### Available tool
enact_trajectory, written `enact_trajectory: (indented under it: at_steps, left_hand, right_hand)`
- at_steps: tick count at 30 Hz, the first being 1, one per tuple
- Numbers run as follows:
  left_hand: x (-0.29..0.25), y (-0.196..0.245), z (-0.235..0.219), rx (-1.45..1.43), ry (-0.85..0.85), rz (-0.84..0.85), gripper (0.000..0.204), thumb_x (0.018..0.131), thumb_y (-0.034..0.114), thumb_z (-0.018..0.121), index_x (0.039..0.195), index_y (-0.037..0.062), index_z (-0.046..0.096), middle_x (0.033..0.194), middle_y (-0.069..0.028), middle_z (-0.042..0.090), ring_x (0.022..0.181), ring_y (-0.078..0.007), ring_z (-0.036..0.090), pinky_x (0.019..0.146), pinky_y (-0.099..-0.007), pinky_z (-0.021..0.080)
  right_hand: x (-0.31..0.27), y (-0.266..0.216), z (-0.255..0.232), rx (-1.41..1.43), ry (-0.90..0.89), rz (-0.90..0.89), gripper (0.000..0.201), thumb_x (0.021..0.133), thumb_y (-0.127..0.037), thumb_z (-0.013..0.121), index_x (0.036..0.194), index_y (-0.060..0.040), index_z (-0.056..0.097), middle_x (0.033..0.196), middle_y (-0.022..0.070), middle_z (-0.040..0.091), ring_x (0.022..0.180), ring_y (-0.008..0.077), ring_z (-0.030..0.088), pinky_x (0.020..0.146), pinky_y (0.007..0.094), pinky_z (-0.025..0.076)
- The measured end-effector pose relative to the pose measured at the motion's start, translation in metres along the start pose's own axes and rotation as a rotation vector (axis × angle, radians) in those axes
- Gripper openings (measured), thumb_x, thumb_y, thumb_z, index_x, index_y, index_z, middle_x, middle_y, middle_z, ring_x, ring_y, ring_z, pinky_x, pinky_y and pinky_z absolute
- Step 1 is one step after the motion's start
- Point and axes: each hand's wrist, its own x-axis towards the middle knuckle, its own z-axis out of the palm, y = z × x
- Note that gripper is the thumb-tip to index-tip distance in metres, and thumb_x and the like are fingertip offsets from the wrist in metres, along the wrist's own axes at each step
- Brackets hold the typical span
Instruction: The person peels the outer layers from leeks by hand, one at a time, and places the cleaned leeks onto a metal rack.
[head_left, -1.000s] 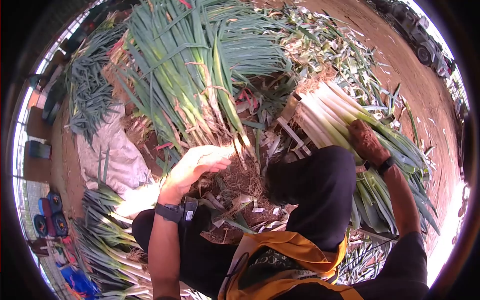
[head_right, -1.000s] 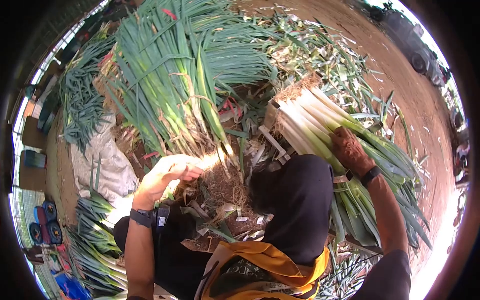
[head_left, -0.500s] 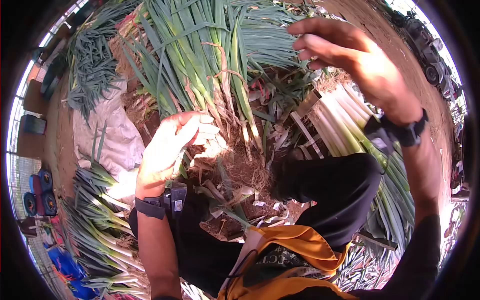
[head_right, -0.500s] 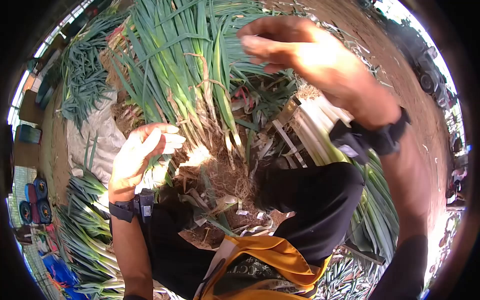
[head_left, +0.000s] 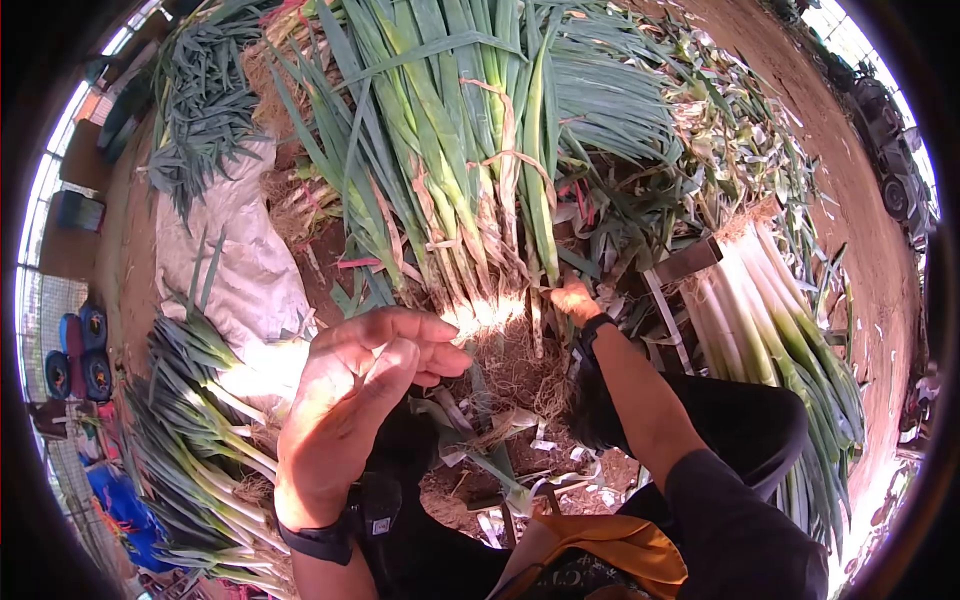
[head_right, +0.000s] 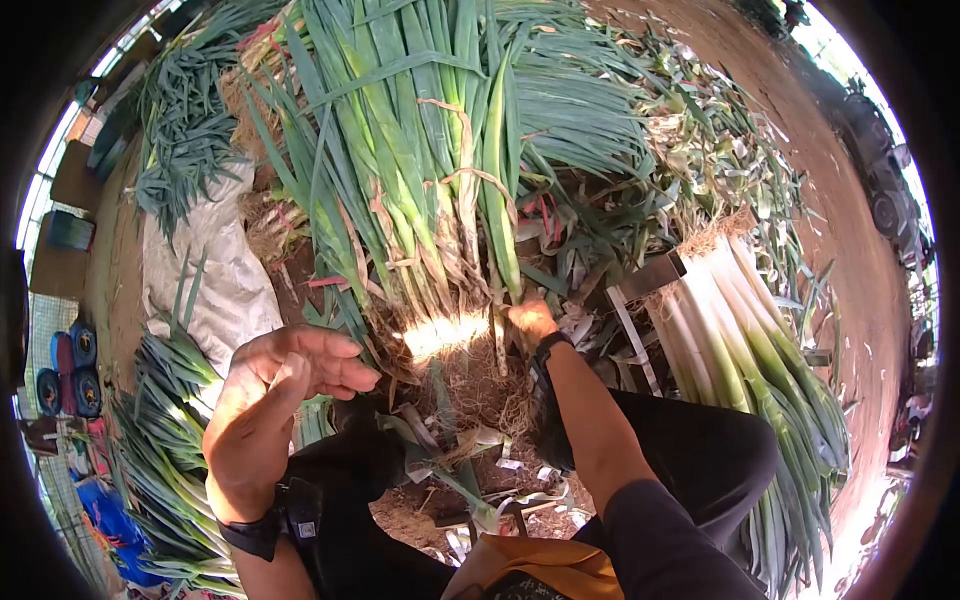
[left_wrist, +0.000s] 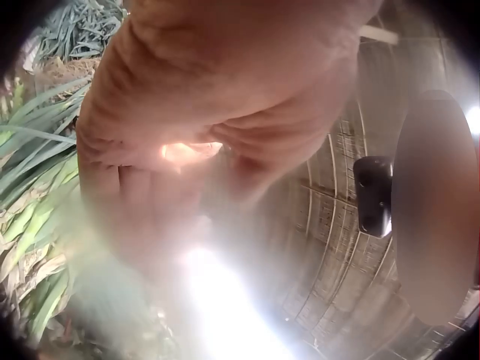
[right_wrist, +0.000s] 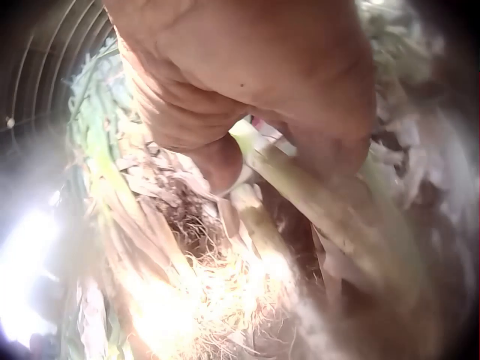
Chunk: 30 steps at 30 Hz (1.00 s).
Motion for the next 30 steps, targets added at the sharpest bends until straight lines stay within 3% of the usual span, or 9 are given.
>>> enact_trajectory:
  at_steps: [4,6,7,10,12,14,22,26,30]
  left_hand:
    - [0.006,-0.001,-0.003,-0.029,-0.009,0.028,0.047,0.102,0.036,0.046,0.113,-0.0071,0.060,0.098,-0.0183,0.071,0.092,-0.0223,0.068,0.086,-0.0332,0.049]
    - [0.008,-0.002,-0.003,-0.032,-0.007,0.020,0.047,0.102,0.037,0.046,0.113,-0.0066,0.060,0.097,-0.0178,0.071,0.091,-0.0219,0.068,0.086,-0.0325,0.049]
    - [0.009,-0.002,-0.001,-0.031,-0.014,0.028,0.047,0.102,0.037,0.046,0.113,-0.0066,0.060,0.097,-0.0178,0.071,0.091,-0.0219,0.068,0.086,-0.0325,0.049]
    - [0.010,-0.003,0.003,-0.023,-0.009,0.010,0.046,0.101,0.038,0.048,0.114,-0.0051,0.060,0.097,-0.0169,0.071,0.092,-0.0218,0.067,0.085,-0.0322,0.049]
    - [0.010,-0.009,0.005,-0.046,-0.012,0.050,0.045,0.101,0.038,0.050,0.112,-0.0036,0.060,0.098,-0.0156,0.070,0.093,-0.0215,0.067,0.084,-0.0326,0.049]
    - [0.015,-0.018,0.000,-0.080,-0.047,0.062,0.043,0.101,0.038,0.052,0.113,-0.0023,0.060,0.099,-0.0144,0.070,0.093,-0.0207,0.067,0.085,-0.0325,0.049]
    - [0.020,-0.031,0.005,-0.236,0.013,0.227,0.054,0.099,0.036,0.058,0.135,-0.0021,0.046,0.126,-0.0164,0.060,0.108,-0.0205,0.061,0.094,-0.0315,0.048]
    - [0.012,-0.020,0.021,-0.475,-0.043,0.439,0.061,0.100,0.043,0.052,0.141,-0.0013,0.040,0.135,-0.0171,0.052,0.122,-0.0254,0.054,0.102,-0.0373,0.044]
    - [0.009,-0.028,0.013,-0.609,0.055,0.474,0.049,0.101,0.040,0.052,0.130,0.0009,0.049,0.120,-0.0133,0.061,0.108,-0.0248,0.062,0.094,-0.0373,0.051]
  right_hand:
    - [-0.039,-0.063,-0.009,0.456,-0.094,0.013,0.035,0.084,-0.026,0.072,0.097,0.0049,0.062,0.079,0.0077,0.064,0.068,0.0232,0.058,0.062,0.0350,0.046]
    - [-0.053,-0.096,-0.010,0.601,-0.108,0.409,0.026,0.085,-0.013,0.069,0.107,-0.0017,0.060,0.085,0.0038,0.062,0.073,0.0152,0.058,0.062,0.0301,0.049]
    - [-0.070,-0.129,-0.019,0.742,-0.145,0.337,0.016,0.087,-0.015,0.068,0.098,-0.0058,0.060,0.076,-0.0009,0.057,0.066,0.0097,0.053,0.051,0.0268,0.044]
    - [-0.091,-0.142,-0.009,0.466,0.066,-0.013,0.014,0.091,-0.018,0.065,0.093,-0.0051,0.059,0.072,-0.0040,0.051,0.066,0.0064,0.046,0.058,0.0257,0.041]
    - [-0.119,-0.192,-0.025,0.250,0.201,-0.070,0.019,0.091,-0.018,0.066,0.090,-0.0020,0.057,0.072,0.0022,0.055,0.067,0.0124,0.049,0.063,0.0288,0.043]
    - [-0.140,-0.214,-0.029,0.260,0.275,-0.214,0.025,0.088,-0.015,0.068,0.101,0.0038,0.060,0.081,0.0195,0.063,0.072,0.0311,0.061,0.061,0.0386,0.048]
    - [-0.218,-0.318,-0.068,-0.052,0.345,-0.768,0.024,0.088,-0.014,0.068,0.105,0.0000,0.061,0.092,0.0213,0.064,0.079,0.0392,0.063,0.068,0.0397,0.050]
    - [-0.256,-0.339,-0.054,0.224,0.148,-0.535,0.031,0.089,-0.020,0.067,0.110,-0.0003,0.055,0.088,0.0227,0.060,0.081,0.0449,0.058,0.071,0.0485,0.047]
    - [-0.274,-0.336,-0.043,0.277,0.050,-0.584,0.042,0.090,-0.022,0.067,0.121,0.0001,0.050,0.098,0.0243,0.061,0.093,0.0434,0.060,0.079,0.0456,0.049]
